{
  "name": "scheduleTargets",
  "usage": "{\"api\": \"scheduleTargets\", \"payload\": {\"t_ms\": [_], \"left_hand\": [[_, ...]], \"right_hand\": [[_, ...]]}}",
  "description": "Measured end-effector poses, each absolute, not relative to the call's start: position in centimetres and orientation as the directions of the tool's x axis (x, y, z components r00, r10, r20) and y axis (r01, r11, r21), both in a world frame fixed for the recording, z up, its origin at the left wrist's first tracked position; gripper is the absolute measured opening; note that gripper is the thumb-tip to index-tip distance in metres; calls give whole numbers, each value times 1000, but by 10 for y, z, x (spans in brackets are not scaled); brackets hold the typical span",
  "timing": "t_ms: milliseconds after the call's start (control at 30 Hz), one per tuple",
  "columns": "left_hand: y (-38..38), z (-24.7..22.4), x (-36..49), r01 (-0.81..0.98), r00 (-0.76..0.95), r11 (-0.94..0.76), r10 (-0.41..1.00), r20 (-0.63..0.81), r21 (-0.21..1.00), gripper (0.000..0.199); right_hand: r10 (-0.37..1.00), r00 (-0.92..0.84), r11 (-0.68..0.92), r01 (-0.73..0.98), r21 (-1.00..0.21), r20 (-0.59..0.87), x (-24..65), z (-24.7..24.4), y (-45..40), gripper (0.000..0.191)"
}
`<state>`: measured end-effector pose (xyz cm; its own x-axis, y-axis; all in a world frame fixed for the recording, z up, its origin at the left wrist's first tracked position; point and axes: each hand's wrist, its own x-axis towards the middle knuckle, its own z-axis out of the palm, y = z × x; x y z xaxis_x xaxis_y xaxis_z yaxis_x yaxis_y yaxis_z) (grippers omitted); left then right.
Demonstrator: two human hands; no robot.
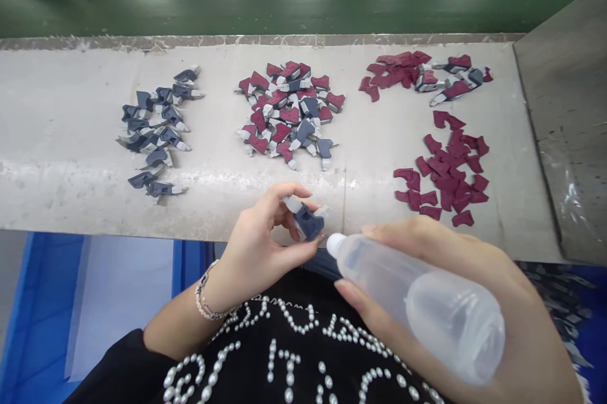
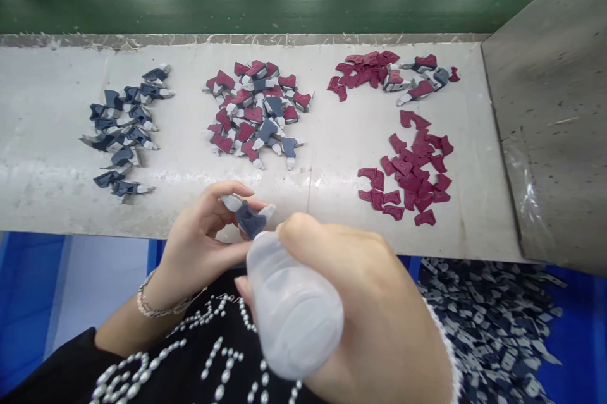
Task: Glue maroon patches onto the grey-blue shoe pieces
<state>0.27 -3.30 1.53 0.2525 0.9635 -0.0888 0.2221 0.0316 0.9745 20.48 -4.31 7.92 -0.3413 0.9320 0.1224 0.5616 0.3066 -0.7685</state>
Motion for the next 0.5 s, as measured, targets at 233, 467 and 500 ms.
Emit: {"api": "scheduleTargets", "payload": {"t_ms": [233, 467, 500], "left_hand": [[-31, 18, 3, 183, 283, 63, 952, -114, 981, 50], [-31, 19, 4, 174, 333, 85, 933, -140, 981, 48], [-31, 19, 5, 163, 331, 96, 932, -146, 982, 48]], "right_hand": [[947, -300, 261, 523, -812, 111, 208, 82, -36, 15], [945, -317, 254, 552, -794, 82, 204, 82, -36, 19], [945, -311, 269, 573, -775, 98, 204, 81, -37, 17]]}}
